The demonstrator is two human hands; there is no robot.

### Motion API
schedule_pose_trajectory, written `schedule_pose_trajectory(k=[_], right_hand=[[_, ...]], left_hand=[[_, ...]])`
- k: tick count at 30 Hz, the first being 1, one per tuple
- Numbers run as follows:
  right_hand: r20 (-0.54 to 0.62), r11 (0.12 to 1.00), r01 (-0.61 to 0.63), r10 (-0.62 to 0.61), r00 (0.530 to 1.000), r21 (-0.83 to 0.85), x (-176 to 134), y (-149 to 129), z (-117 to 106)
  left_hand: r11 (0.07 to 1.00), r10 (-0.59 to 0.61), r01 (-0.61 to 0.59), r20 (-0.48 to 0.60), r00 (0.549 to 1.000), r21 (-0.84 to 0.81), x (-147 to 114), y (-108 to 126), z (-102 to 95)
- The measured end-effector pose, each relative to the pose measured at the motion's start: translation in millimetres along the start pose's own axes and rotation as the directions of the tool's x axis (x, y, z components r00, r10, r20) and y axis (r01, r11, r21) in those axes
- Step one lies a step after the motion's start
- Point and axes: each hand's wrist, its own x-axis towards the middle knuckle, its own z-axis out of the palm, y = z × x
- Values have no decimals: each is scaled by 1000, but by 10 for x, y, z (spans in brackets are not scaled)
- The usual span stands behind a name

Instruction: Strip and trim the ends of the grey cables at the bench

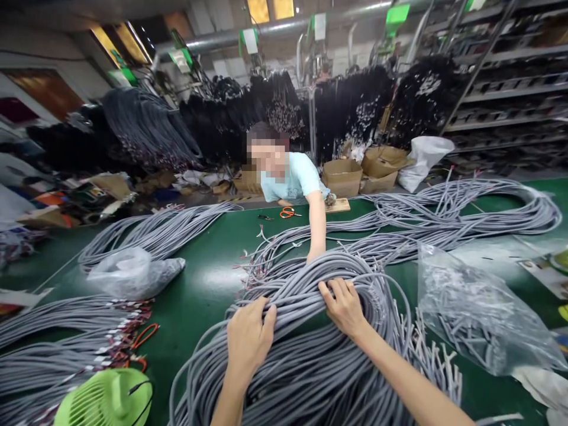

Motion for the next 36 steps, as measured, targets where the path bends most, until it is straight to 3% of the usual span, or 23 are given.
schedule_pose_trajectory(k=[5,18,21,25,28,30,32,34,36], right_hand=[[28,1000,5,-5,1000,12,20,22,59],[132,1000,-20,23,991,-20,46,87,306],[218,999,-53,51,975,-1,113,124,567],[324,993,-117,101,941,31,196,66,1027],[350,981,-191,164,922,44,156,-21,1188],[347,967,-252,222,911,45,16,-47,1119],[339,946,-320,288,896,41,-249,-60,910],[322,916,-400,370,872,30,-621,-119,596],[291,869,-494,470,833,11,-1024,-276,246]], left_hand=[[998,34,-38,-85,996,-45,-26,-41,59],[993,-15,11,35,999,120,94,-71,53],[992,-49,38,95,994,117,313,-170,240],[988,-112,92,168,979,123,717,-430,715],[995,-81,63,240,967,82,868,-656,994],[999,-18,8,279,960,37,802,-805,1032],[999,41,-42,300,953,-1,568,-979,939],[999,54,-49,315,948,-21,161,-1229,752],[1000,8,0,329,944,-25,-407,-1574,530]])
